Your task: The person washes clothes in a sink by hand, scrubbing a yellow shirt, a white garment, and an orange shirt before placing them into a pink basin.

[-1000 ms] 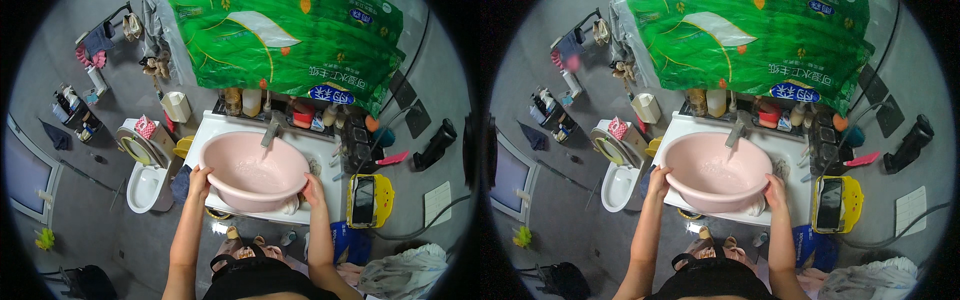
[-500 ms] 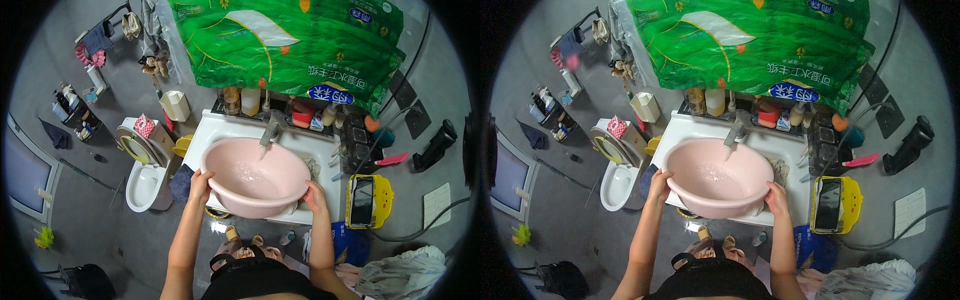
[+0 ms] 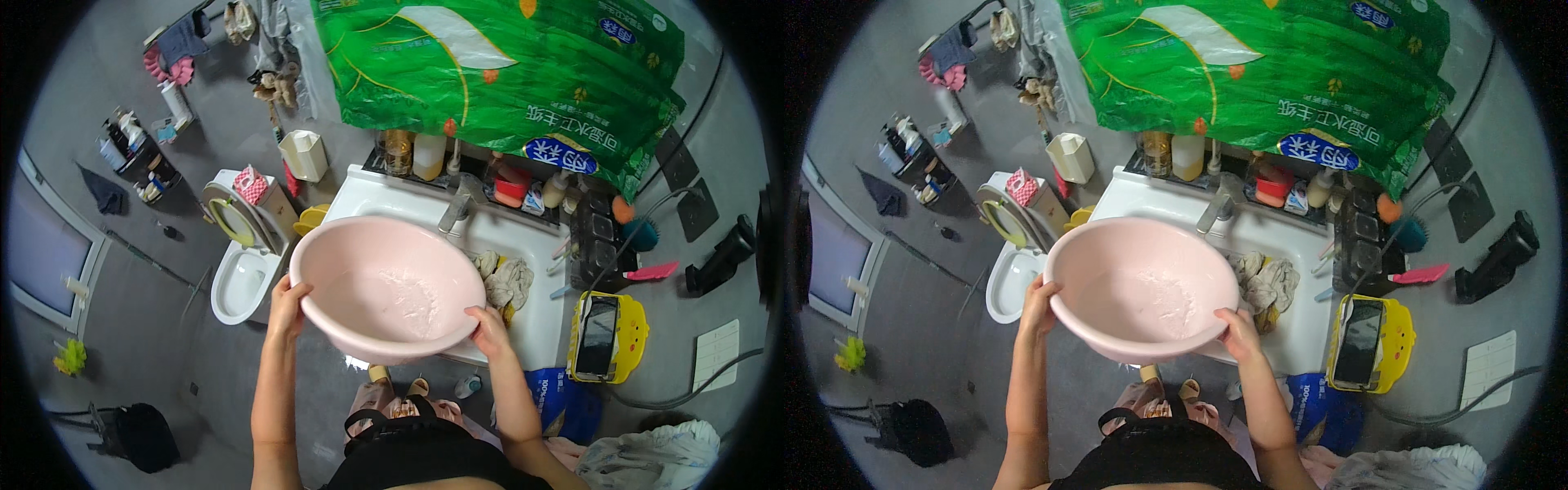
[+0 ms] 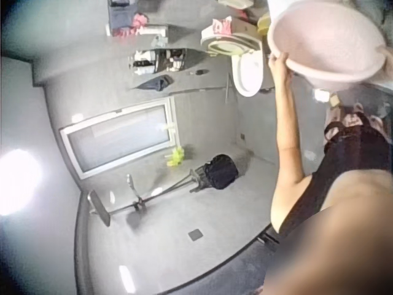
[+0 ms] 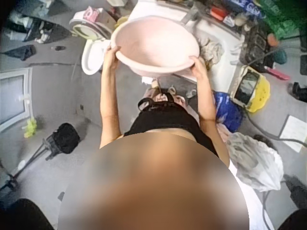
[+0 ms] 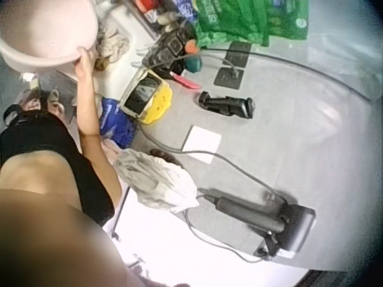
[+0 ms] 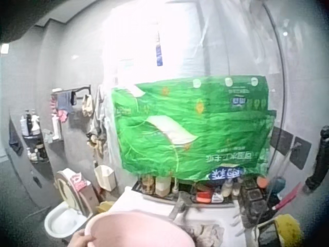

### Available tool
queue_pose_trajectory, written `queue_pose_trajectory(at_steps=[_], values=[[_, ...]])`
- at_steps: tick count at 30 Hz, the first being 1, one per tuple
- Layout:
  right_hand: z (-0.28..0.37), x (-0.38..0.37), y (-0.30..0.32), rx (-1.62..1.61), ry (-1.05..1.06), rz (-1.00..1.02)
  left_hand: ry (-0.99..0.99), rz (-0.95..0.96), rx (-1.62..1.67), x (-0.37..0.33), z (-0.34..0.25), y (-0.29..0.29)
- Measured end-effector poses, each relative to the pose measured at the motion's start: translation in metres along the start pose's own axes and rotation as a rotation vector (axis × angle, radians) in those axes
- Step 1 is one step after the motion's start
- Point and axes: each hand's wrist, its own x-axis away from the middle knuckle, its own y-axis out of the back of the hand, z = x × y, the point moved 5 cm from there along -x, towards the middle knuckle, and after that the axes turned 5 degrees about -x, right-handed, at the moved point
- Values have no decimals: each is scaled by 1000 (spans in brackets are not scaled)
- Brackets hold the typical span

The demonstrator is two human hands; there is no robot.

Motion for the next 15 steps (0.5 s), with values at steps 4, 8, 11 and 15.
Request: queue_pose_trajectory(at_steps=[4, 8, 11, 15], values=[[-17, 12, -31, 160, 86, 110, 78, -128, -21, 36, 26, 60], [-13, 18, -59, 294, 381, 239, 37, -246, 16, 61, 56, 79], [-13, 12, -61, 363, 443, 321, -98, -196, 130, 55, 80, 87], [-30, -21, -40, 474, 282, 223, -279, -158, 145, 57, 43, 80]])
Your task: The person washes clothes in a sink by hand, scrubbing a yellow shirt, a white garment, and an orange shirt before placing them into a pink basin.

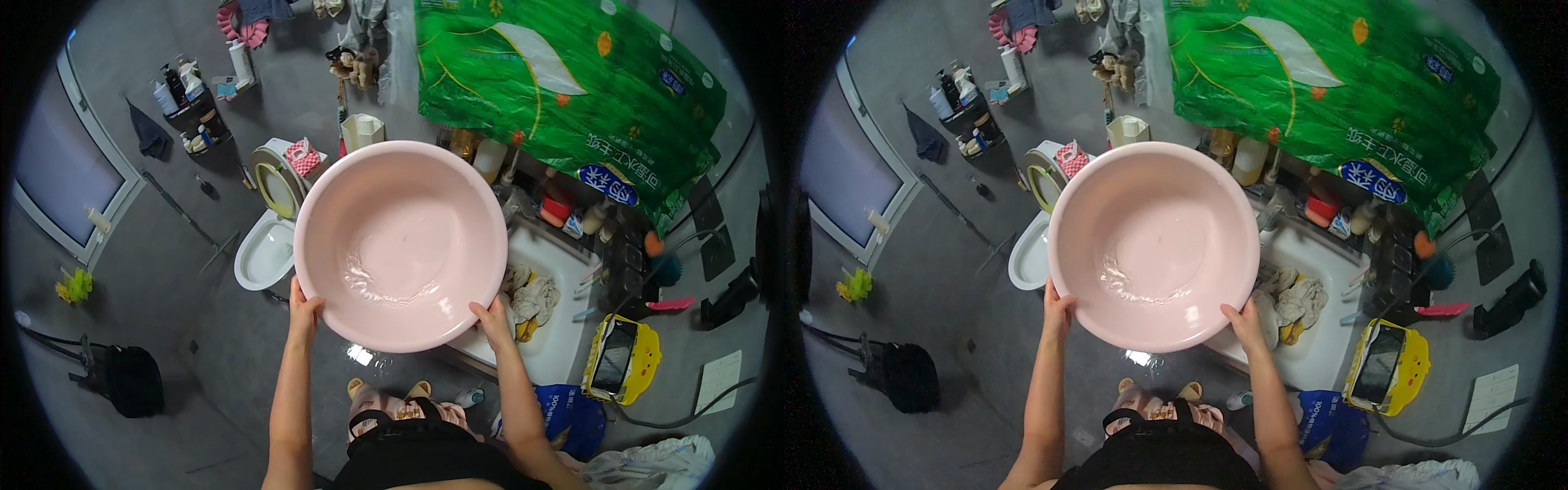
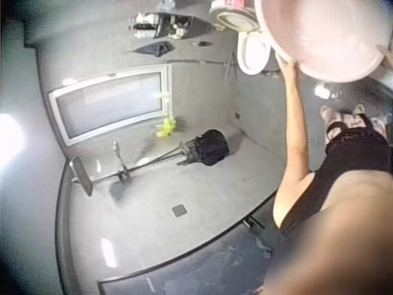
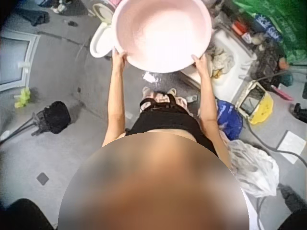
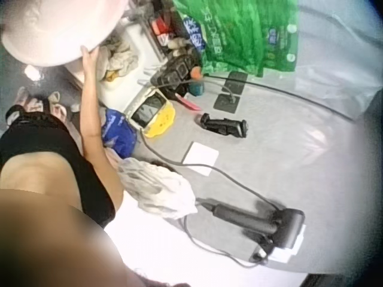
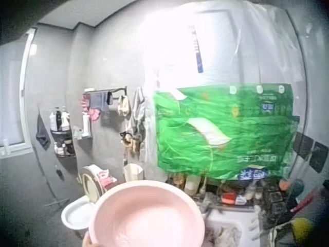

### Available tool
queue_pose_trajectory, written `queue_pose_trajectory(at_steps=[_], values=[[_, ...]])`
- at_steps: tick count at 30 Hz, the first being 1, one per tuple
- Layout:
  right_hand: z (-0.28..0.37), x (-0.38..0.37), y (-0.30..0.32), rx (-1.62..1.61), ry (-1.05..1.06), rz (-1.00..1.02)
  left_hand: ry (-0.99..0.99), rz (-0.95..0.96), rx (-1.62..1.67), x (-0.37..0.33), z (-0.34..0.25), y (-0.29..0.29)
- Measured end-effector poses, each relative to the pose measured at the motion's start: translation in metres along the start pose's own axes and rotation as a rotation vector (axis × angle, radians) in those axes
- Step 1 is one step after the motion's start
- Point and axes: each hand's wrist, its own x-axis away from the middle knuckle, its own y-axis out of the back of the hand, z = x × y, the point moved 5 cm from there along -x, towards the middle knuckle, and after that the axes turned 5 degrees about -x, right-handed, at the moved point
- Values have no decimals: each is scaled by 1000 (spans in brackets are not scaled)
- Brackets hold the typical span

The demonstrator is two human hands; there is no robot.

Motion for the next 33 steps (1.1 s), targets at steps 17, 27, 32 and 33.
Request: queue_pose_trajectory(at_steps=[17, 27, 32, 33], values=[[-119, 15, -291, -55, -526, 274, 287, -425, -158, 65, -33, 312], [-360, 6, -334, 385, -545, 128, 601, -1018, -44, 245, 124, 472], [-468, -48, -285, 1026, -143, 311, 687, -1221, 162, 352, 222, 470], [-462, -44, -304, 1164, -150, 324, 691, -1243, 181, 369, 234, 465]])
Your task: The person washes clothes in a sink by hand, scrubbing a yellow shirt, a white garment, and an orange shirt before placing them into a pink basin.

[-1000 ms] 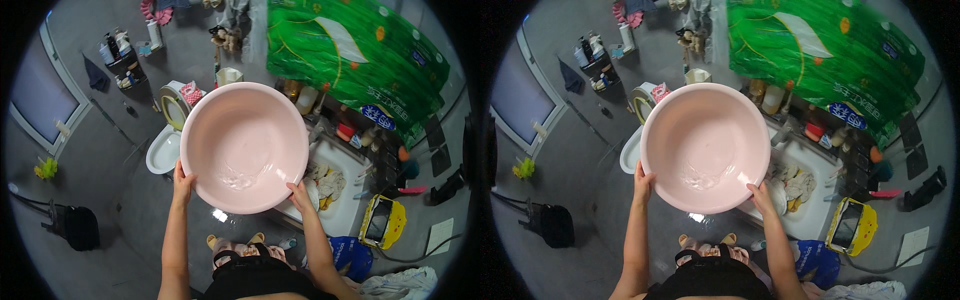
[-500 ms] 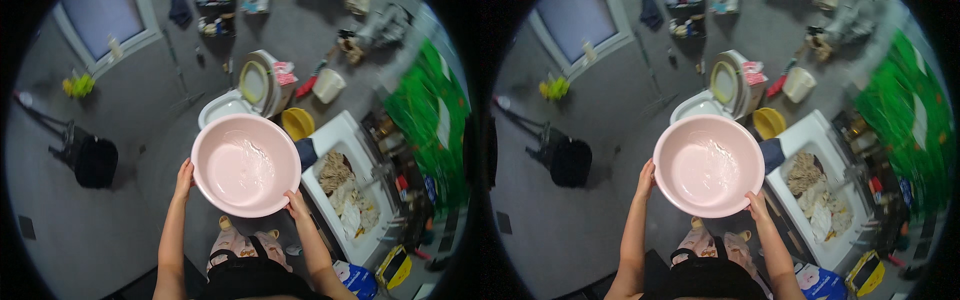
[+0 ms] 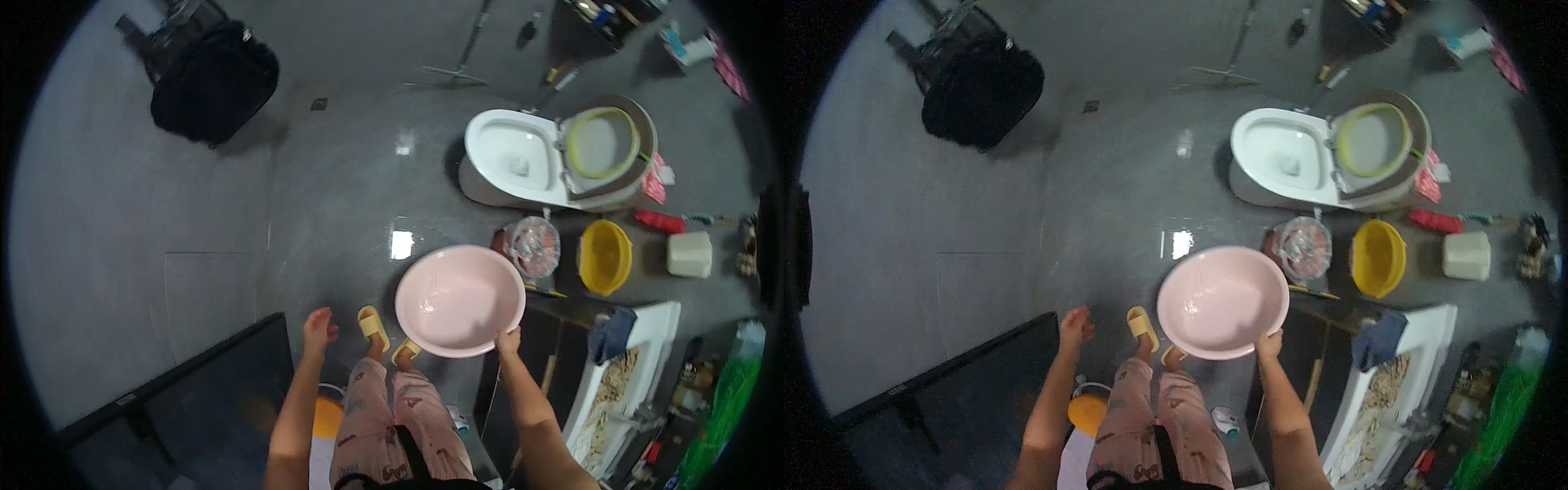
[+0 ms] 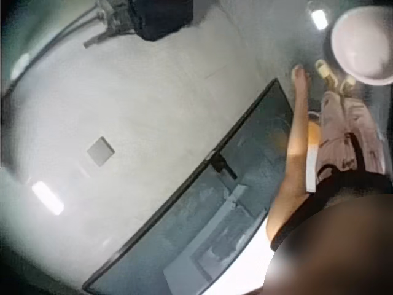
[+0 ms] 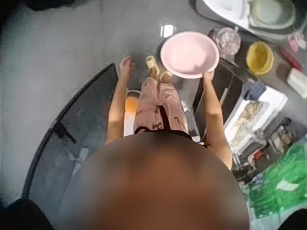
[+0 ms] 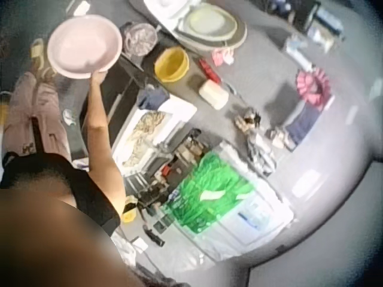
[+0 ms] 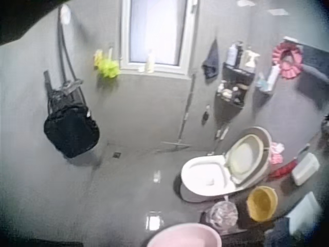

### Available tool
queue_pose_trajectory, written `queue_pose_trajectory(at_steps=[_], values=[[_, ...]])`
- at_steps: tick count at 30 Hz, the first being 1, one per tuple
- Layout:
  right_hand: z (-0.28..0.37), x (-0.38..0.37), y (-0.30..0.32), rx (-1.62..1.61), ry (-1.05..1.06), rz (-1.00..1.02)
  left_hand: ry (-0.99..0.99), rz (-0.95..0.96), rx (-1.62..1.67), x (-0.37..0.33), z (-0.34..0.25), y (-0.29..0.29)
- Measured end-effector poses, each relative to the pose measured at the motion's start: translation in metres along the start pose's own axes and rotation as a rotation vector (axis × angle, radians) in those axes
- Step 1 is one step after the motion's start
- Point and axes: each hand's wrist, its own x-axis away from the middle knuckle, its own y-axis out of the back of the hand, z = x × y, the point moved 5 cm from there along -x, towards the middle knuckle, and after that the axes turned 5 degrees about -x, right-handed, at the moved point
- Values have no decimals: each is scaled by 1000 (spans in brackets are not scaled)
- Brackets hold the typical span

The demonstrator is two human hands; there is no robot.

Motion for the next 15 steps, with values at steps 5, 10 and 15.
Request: queue_pose_trajectory(at_steps=[5, 10, 15], values=[[28, -46, -121, 421, -170, 199, 124, -65, 64, -30, 90, 41], [29, -158, -301, 1247, 378, 587, 169, -41, 156, -77, 105, 54], [160, -103, -310, 835, -51, 211, 105, -152, 277, -93, 89, 93]])
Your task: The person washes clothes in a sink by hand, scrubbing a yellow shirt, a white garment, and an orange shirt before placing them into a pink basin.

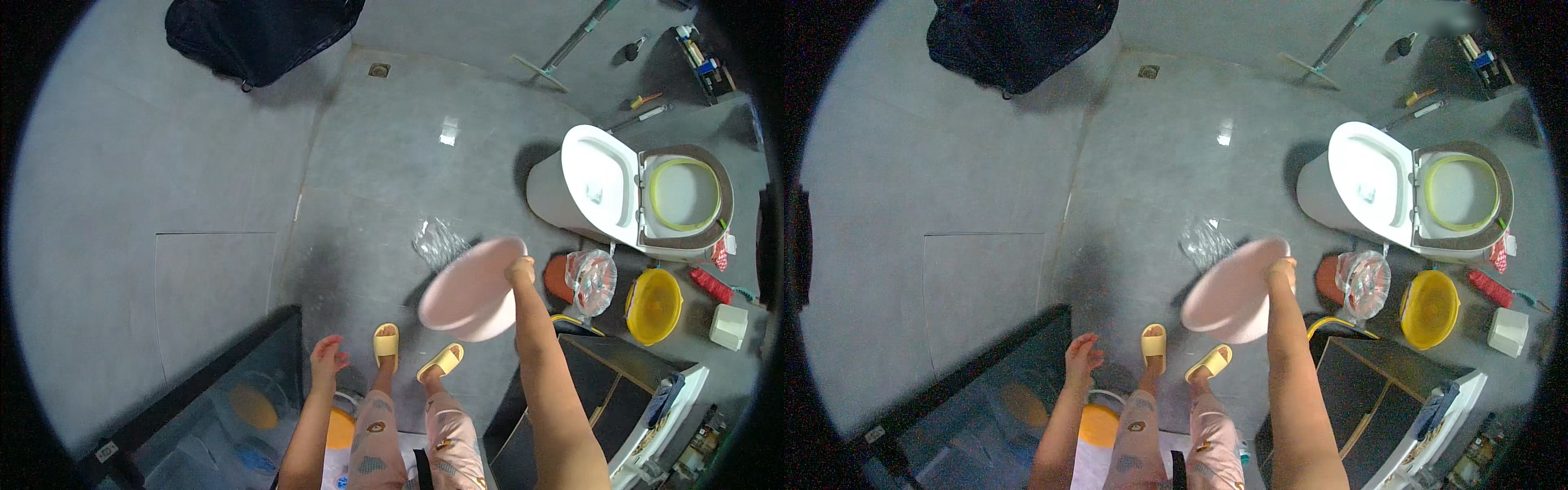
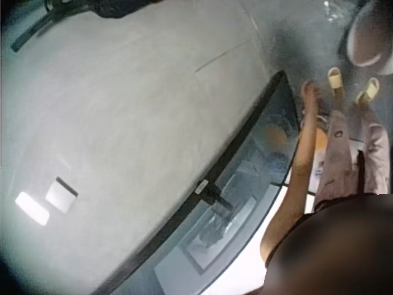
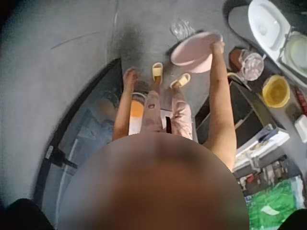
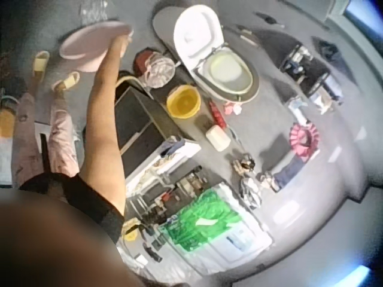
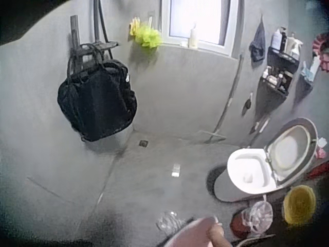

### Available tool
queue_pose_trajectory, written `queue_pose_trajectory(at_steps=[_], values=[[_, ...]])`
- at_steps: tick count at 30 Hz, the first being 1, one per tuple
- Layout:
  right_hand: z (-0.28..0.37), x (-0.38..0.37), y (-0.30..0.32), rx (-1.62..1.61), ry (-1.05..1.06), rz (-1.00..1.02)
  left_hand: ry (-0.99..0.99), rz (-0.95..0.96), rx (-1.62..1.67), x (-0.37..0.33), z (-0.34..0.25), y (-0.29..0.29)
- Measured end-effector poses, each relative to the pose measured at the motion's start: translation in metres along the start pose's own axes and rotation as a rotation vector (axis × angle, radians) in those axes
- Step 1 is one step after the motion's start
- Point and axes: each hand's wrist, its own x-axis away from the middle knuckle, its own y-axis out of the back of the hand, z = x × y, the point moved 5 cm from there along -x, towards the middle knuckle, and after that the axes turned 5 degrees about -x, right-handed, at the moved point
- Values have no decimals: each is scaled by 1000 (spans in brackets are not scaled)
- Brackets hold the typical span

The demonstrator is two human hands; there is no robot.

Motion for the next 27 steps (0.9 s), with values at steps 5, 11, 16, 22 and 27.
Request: queue_pose_trajectory(at_steps=[5, 11, 16, 22, 27], values=[[-87, -2, -17, 66, -60, 46, 50, -5, -51, -18, 3, 1], [-264, -26, -146, -1049, -304, 250, 96, 146, -110, -26, 21, -53], [-199, 8, -175, -1356, -411, 249, 97, 179, -174, -20, 26, -77], [-225, 62, -213, -1757, -695, 371, 75, 268, -257, 6, 15, -116], [-227, 149, -160, -1795, -493, 584, 58, 377, -356, 48, 11, -145]])
